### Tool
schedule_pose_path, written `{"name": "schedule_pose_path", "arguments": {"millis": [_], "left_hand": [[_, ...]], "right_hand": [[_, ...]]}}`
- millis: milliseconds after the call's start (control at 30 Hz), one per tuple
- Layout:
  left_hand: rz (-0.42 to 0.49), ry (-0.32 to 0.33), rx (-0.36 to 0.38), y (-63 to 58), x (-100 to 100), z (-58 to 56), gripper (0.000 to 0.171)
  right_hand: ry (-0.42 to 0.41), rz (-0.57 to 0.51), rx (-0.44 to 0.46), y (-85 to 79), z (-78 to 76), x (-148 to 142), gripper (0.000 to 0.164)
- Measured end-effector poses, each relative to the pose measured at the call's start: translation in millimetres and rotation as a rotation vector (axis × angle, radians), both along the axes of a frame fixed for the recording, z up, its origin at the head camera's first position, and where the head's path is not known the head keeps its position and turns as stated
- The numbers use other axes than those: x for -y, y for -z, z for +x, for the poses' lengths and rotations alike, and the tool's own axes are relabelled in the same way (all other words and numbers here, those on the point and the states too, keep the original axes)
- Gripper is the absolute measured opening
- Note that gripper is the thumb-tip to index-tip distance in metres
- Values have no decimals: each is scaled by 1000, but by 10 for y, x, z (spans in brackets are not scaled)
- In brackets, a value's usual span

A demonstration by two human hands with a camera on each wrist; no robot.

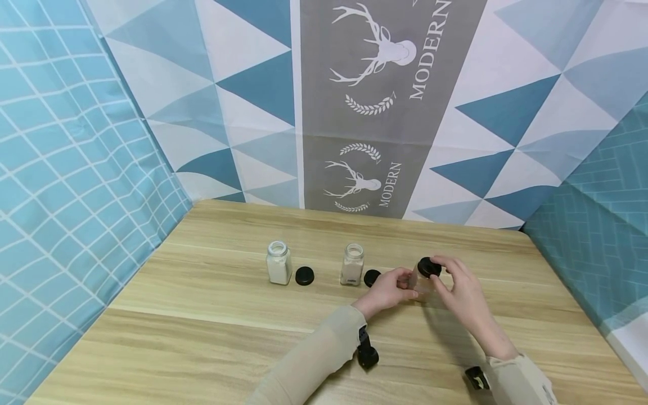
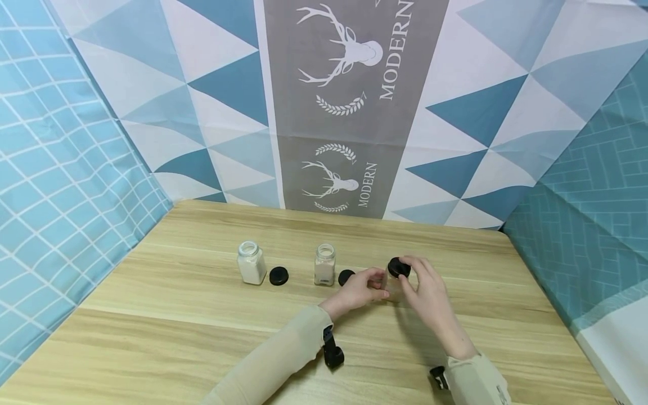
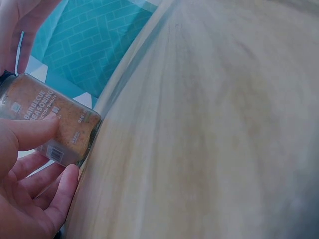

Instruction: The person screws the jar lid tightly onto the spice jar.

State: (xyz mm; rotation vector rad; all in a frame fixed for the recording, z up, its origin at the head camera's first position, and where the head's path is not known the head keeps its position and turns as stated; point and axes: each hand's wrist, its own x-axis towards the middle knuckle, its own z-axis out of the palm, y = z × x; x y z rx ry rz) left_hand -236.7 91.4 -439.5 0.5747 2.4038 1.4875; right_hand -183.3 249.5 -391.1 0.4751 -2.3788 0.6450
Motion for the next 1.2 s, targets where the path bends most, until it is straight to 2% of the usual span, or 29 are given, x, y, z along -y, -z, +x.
{"name": "schedule_pose_path", "arguments": {"millis": [600,1200], "left_hand": [[-8,-5,7,1,0,10,45],[-32,-8,-3,21,-11,-22,48]], "right_hand": [[4,3,16,-24,0,-35,34],[-67,91,56,-49,-35,-33,42]]}}
